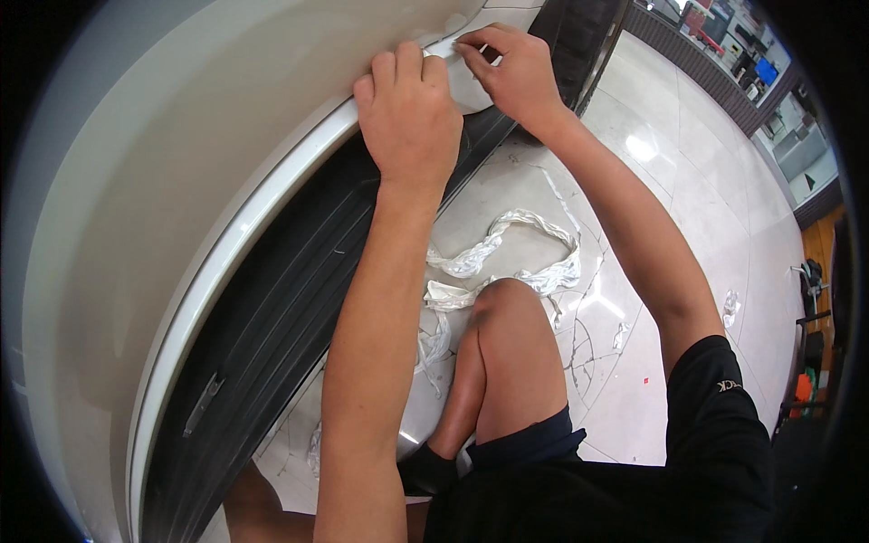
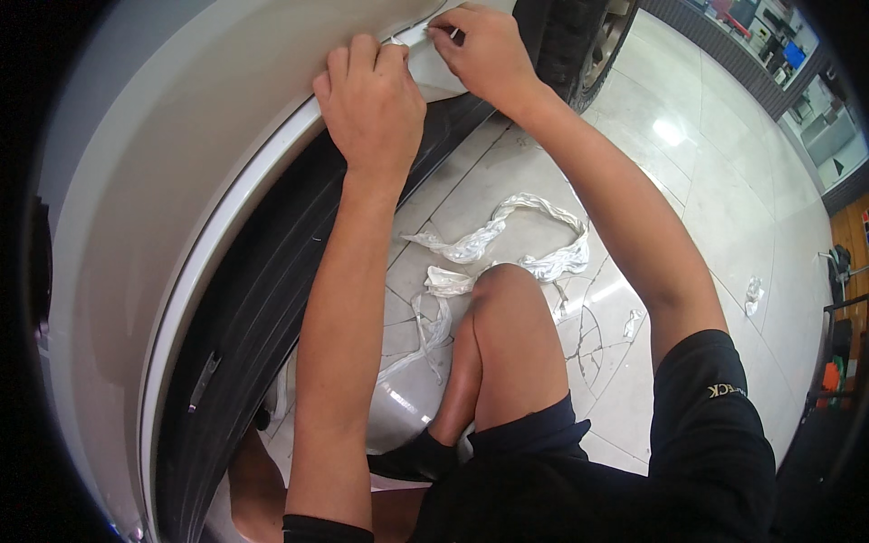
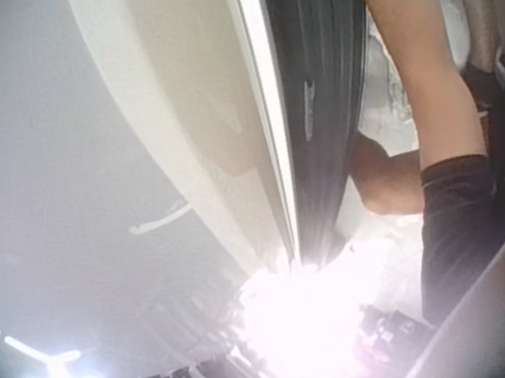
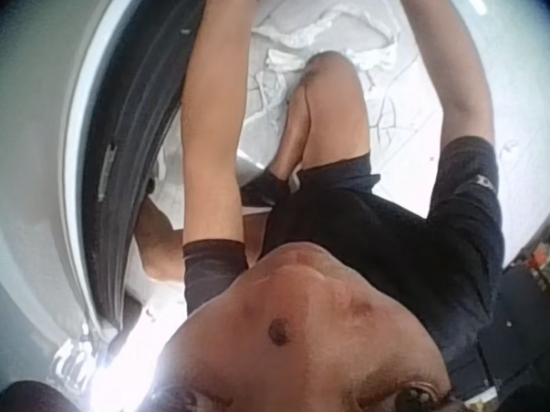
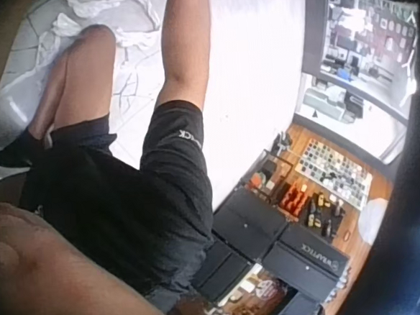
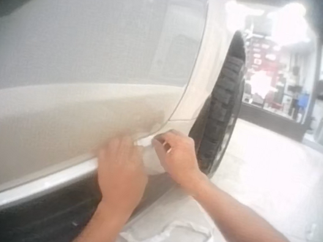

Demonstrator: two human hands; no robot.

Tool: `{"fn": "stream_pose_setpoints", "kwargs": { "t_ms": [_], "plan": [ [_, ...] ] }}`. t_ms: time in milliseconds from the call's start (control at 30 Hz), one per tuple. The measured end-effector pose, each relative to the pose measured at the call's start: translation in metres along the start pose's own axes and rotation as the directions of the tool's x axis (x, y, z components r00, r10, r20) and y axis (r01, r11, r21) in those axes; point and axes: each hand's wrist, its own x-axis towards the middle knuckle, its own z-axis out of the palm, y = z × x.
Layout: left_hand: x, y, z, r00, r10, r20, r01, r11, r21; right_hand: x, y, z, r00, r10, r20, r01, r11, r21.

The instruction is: The person kneels beside a white car and uses a utility knife to trim a protective film or tape along the edge of the black side skirt. They carefully guide the blade along the contour of the trim, peeling away excess material as they progress.

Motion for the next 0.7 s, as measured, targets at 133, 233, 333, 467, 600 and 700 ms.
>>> {"fn": "stream_pose_setpoints", "kwargs": {
  "t_ms": [133, 233, 333, 467, 600, 700],
  "plan": [
    [-0.001, 0.000, 0.002, 1.000, -0.004, -0.011, 0.003, 1.000, -0.008, 0.002, -0.013, 0.011, 0.998, -0.032, -0.058, 0.028, 0.997, -0.076],
    [0.001, 0.002, 0.005, 0.997, 0.020, -0.078, -0.024, 0.998, -0.050, 0.003, -0.017, 0.015, 0.996, 0.049, -0.070, -0.054, 0.995, -0.079],
    [0.000, 0.000, 0.005, 0.996, 0.030, -0.085, -0.034, 0.998, -0.047, 0.006, -0.021, 0.020, 0.991, 0.108, -0.079, -0.113, 0.992, -0.059],
    [0.000, -0.001, 0.005, 0.996, 0.029, -0.086, -0.033, 0.998, -0.047, 0.010, -0.017, 0.020, 0.994, 0.014, -0.104, -0.023, 0.996, -0.084],
    [-0.001, 0.001, 0.001, 1.000, -0.006, -0.027, 0.005, 0.998, -0.056, 0.009, -0.014, 0.019, 0.991, -0.072, -0.113, 0.067, 0.997, -0.041],
    [0.000, 0.001, 0.000, 1.000, -0.007, -0.024, 0.006, 0.999, -0.049, 0.010, -0.011, 0.017, 0.988, -0.111, -0.108, 0.113, 0.994, 0.010]
  ]
}}
